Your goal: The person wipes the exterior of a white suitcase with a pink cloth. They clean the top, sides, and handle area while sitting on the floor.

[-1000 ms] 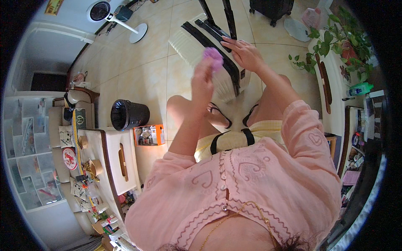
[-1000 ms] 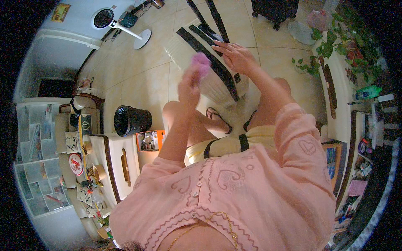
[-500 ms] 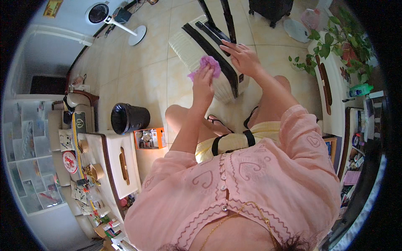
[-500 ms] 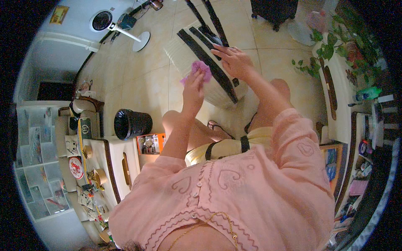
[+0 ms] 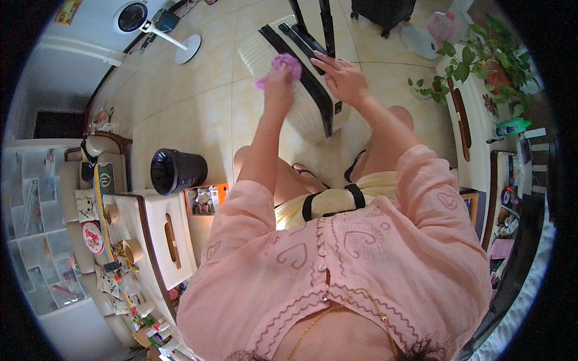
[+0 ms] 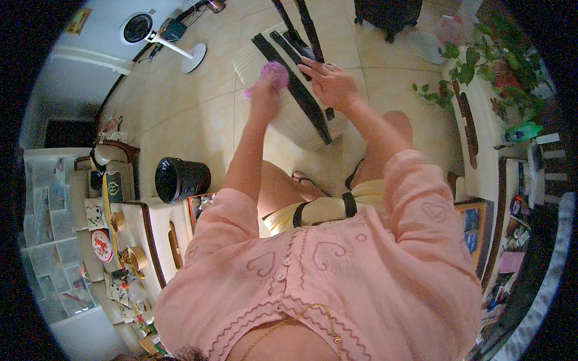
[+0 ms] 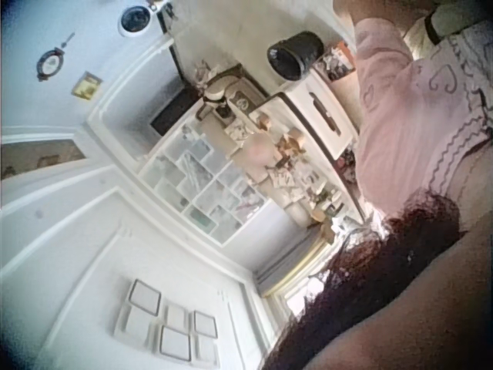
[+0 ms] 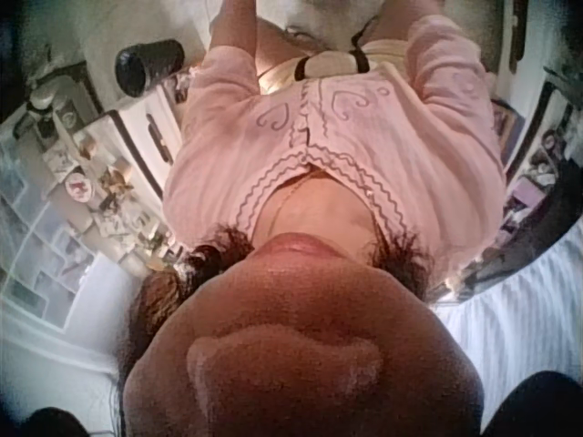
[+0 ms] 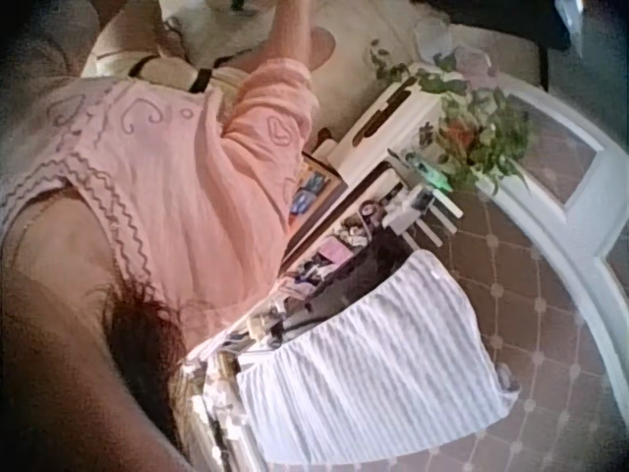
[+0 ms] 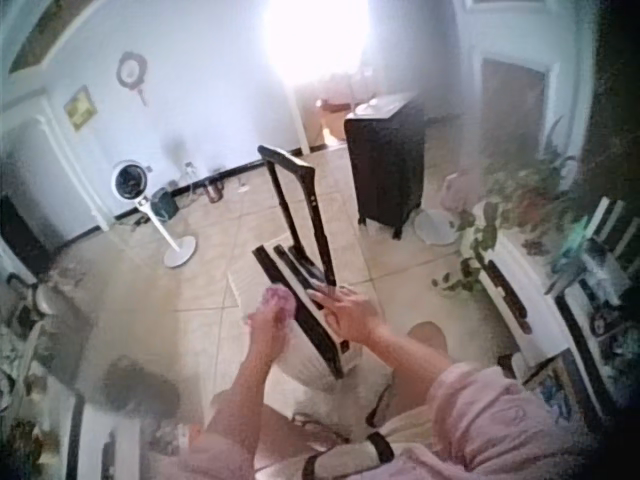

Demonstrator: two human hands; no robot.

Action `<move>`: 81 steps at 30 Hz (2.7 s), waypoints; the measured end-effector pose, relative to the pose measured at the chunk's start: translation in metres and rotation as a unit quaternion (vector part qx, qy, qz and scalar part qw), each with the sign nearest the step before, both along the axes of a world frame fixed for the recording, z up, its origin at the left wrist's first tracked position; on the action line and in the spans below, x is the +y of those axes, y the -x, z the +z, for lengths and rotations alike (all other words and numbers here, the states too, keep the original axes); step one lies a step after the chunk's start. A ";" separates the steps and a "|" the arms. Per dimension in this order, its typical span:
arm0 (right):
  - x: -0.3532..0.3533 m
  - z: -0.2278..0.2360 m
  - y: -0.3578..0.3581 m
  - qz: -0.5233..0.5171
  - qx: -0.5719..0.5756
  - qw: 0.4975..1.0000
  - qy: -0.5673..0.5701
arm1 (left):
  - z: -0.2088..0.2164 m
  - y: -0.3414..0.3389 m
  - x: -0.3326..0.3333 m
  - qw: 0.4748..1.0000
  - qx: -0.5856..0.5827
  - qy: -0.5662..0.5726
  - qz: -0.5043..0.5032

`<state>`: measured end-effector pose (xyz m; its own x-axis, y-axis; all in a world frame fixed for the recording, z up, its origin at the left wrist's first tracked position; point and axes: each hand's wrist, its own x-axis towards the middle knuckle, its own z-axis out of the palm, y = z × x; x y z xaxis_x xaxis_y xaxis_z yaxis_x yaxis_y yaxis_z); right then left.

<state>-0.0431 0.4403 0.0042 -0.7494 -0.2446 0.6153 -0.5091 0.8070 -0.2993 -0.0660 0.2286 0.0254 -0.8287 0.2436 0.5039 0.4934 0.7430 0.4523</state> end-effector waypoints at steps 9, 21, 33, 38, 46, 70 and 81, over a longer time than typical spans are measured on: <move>-0.014 -0.010 0.003 -0.044 0.006 0.999 -0.009 | -0.022 -0.060 -0.005 1.000 -0.009 0.028 -0.007; -0.015 -0.008 0.006 -0.053 0.026 0.998 -0.005 | 0.058 -0.066 -0.002 0.984 0.061 -0.170 -0.009; -0.020 -0.011 0.010 -0.056 0.009 0.998 0.000 | -0.033 -0.007 -0.019 0.998 -0.025 0.053 0.009; -0.019 -0.006 0.003 -0.044 0.019 0.999 -0.005 | -0.030 -0.062 -0.018 0.999 -0.026 -0.026 -0.021; -0.009 -0.001 -0.032 -0.023 -0.018 1.000 -0.005 | 0.012 -0.079 -0.014 0.985 -0.062 -0.150 -0.051; 0.050 0.014 -0.028 0.063 -0.033 0.994 -0.078 | -0.036 -0.017 -0.002 0.999 -0.028 0.035 0.018; 0.031 0.004 0.010 -0.097 -0.070 0.993 0.020 | 0.014 -0.050 0.024 0.989 -0.093 -0.098 -0.062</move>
